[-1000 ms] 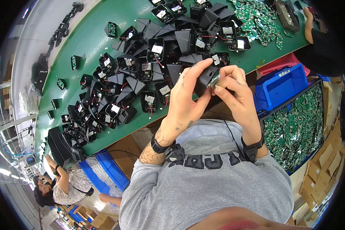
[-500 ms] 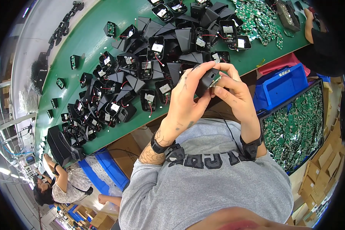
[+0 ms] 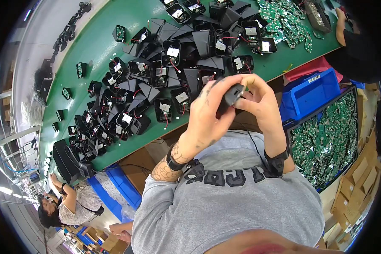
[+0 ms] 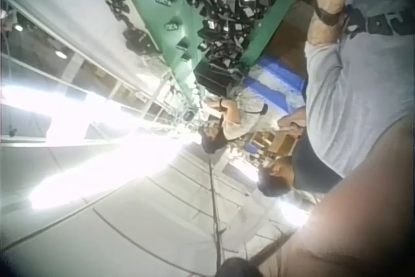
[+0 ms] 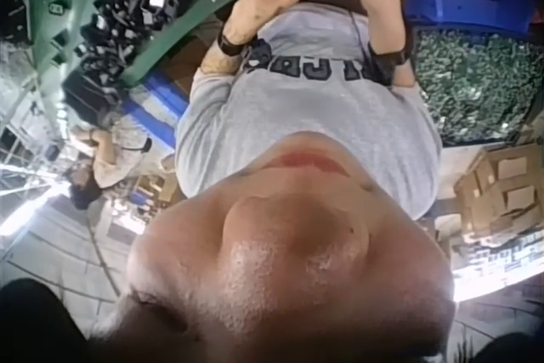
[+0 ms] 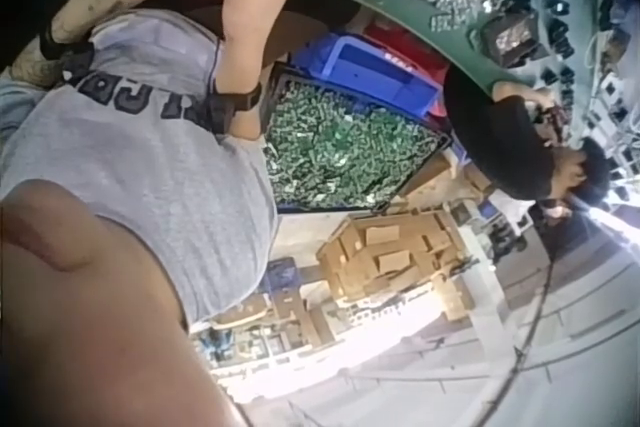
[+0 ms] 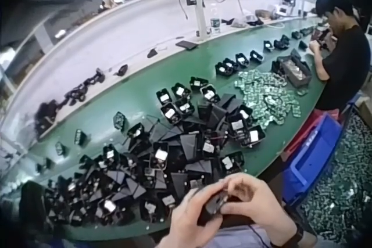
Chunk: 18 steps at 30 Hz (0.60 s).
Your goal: The person picks up a black plastic housing and a circuit board, fits the board into the housing, and presses them together by hand. The person then sets the assembled unit back onto the table and repeats the process.
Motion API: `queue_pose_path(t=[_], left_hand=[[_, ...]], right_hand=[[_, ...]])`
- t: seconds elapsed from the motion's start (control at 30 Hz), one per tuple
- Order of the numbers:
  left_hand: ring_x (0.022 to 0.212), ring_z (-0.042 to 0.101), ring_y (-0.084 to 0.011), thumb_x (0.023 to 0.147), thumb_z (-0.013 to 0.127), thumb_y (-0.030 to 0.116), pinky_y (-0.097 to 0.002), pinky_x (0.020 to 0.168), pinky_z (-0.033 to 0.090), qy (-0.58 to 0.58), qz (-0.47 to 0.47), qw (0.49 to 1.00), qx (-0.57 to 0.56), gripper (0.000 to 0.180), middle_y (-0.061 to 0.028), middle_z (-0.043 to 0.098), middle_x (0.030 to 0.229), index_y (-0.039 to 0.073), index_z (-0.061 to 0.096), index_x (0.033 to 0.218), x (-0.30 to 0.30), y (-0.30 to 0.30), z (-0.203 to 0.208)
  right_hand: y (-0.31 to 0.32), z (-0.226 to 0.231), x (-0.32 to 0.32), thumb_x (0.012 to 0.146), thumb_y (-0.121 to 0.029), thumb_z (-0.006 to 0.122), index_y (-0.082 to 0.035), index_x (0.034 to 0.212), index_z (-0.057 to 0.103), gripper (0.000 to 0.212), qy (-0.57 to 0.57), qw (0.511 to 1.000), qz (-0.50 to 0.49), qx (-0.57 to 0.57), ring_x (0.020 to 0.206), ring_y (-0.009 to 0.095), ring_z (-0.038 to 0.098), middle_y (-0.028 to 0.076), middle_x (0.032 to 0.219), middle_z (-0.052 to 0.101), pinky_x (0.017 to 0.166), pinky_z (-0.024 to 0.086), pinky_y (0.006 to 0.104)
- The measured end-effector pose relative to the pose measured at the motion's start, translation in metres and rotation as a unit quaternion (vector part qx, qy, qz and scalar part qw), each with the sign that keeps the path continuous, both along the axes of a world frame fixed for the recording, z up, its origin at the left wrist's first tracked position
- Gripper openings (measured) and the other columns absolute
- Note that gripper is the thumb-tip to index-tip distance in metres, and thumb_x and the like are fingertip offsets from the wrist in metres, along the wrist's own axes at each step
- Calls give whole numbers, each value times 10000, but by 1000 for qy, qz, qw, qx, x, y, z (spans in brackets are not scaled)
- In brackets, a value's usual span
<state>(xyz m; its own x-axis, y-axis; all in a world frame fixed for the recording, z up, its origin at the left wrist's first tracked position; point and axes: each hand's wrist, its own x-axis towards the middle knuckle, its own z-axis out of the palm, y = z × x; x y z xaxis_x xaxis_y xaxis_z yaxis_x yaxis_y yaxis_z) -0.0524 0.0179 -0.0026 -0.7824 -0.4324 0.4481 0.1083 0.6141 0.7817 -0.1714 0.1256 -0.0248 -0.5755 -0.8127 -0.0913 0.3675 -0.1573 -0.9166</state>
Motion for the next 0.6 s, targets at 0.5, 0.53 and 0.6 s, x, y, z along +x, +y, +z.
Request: queue_pose_path(t=[0.5,0.53,0.6], left_hand=[[953,587,-124,844,615,16,-244,724,531,-74,-82,878,466,725,-92,571,1139,120,261,1468,3,-12,6],[960,585,-127,853,598,3,-251,746,529,-64,-109,839,529,725,-90,572,1121,121,245,1475,7,-14,11],[945,583,-117,846,578,-29,-248,740,515,-73,-105,834,537,639,-79,586,1093,103,342,1426,8,-16,-1]], right_hand=[[8,0,-6,828,-32,672,35,851,655,72,54,996,-52,56,738,90,558,41,905,618,643,435,202],[9,1,-7,851,-74,663,18,831,650,96,-50,997,-14,52,682,64,528,24,880,608,585,406,187],[9,1,-7,870,-128,650,-7,827,649,128,-73,996,-4,51,609,43,477,14,873,604,518,343,180]])
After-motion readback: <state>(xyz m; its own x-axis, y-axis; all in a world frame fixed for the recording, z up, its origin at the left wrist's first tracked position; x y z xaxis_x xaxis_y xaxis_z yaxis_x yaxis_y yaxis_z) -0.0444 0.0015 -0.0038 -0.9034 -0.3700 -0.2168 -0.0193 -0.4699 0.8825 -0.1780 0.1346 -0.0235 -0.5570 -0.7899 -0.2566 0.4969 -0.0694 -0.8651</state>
